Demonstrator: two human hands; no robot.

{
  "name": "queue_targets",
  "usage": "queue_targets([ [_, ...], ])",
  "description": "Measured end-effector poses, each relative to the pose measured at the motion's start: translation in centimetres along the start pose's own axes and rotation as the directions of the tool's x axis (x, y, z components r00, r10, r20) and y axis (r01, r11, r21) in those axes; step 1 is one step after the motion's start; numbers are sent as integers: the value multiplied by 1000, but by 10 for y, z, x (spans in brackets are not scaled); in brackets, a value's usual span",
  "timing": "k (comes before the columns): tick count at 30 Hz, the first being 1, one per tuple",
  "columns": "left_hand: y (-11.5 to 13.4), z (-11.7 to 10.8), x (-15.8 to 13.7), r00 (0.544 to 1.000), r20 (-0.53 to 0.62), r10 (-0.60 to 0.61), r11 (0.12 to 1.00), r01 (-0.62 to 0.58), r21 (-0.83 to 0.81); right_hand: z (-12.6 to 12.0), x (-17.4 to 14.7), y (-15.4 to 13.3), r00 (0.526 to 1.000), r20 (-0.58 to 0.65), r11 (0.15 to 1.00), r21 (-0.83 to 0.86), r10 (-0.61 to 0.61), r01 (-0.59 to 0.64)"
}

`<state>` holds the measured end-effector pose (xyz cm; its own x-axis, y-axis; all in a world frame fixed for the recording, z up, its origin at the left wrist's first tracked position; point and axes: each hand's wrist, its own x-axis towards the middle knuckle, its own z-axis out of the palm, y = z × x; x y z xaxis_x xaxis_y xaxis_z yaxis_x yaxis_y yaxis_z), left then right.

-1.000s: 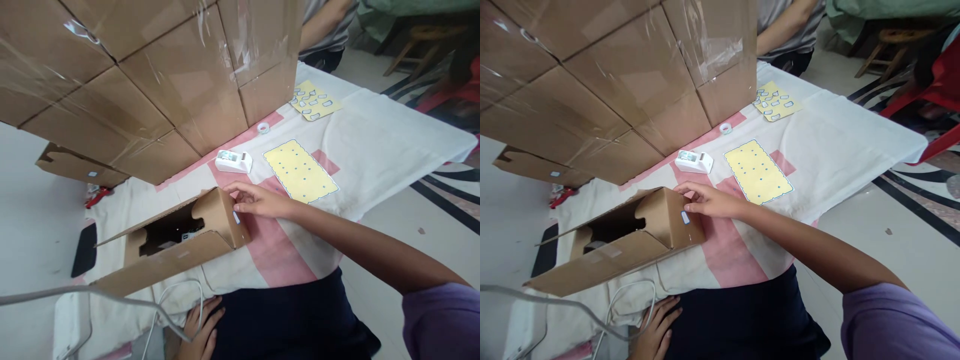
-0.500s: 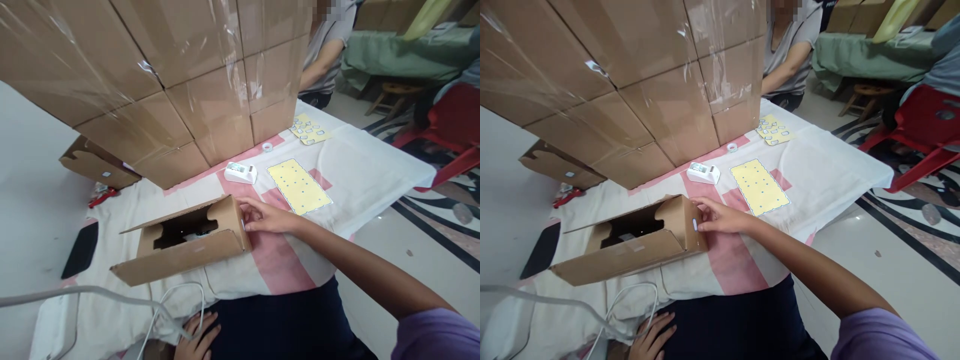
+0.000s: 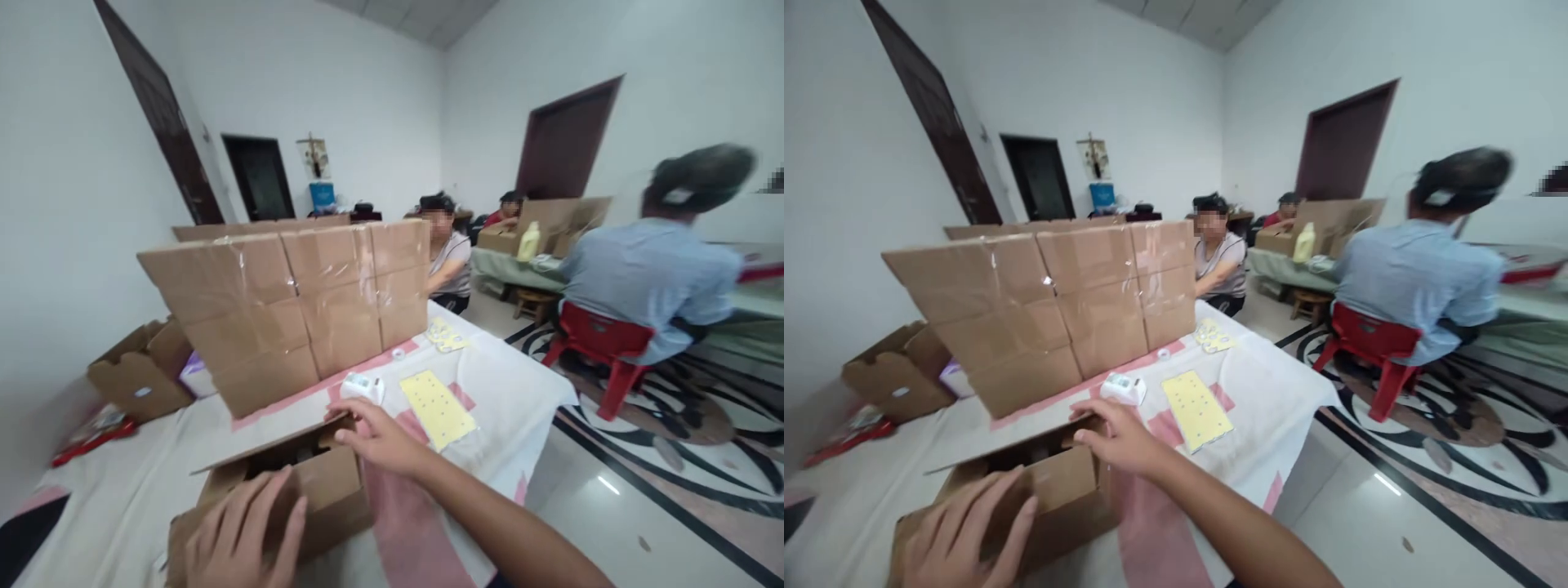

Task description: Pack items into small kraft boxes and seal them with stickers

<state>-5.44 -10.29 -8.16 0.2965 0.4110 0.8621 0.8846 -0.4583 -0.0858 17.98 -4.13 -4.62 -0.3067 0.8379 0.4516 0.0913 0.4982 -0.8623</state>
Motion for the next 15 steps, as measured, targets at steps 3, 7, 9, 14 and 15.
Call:
queue_targets([
  [3, -3, 8, 40, 982, 143, -120, 993, 117, 33, 5, -5, 5, 998, -60, 1000, 0, 7, -7],
  [7, -1, 7, 56, 920, 359, -153, 967, 214, -136, 6, -13, 6, 998, -70, 999, 32, 7, -5],
  [9, 0, 5, 62, 901, 410, -140, 941, 249, -227, 8, -16, 5, 998, -69, 1000, 2, 2, -2],
  [14, -4, 6, 74, 897, 412, -158, 909, 295, -293, 13, -20, 8, 993, -89, 997, 2, -75, 75],
  [15, -7, 8, 74, 893, 422, -158, 902, 304, -306, 15, -22, 9, 992, -92, 996, 14, -91, 92],
])
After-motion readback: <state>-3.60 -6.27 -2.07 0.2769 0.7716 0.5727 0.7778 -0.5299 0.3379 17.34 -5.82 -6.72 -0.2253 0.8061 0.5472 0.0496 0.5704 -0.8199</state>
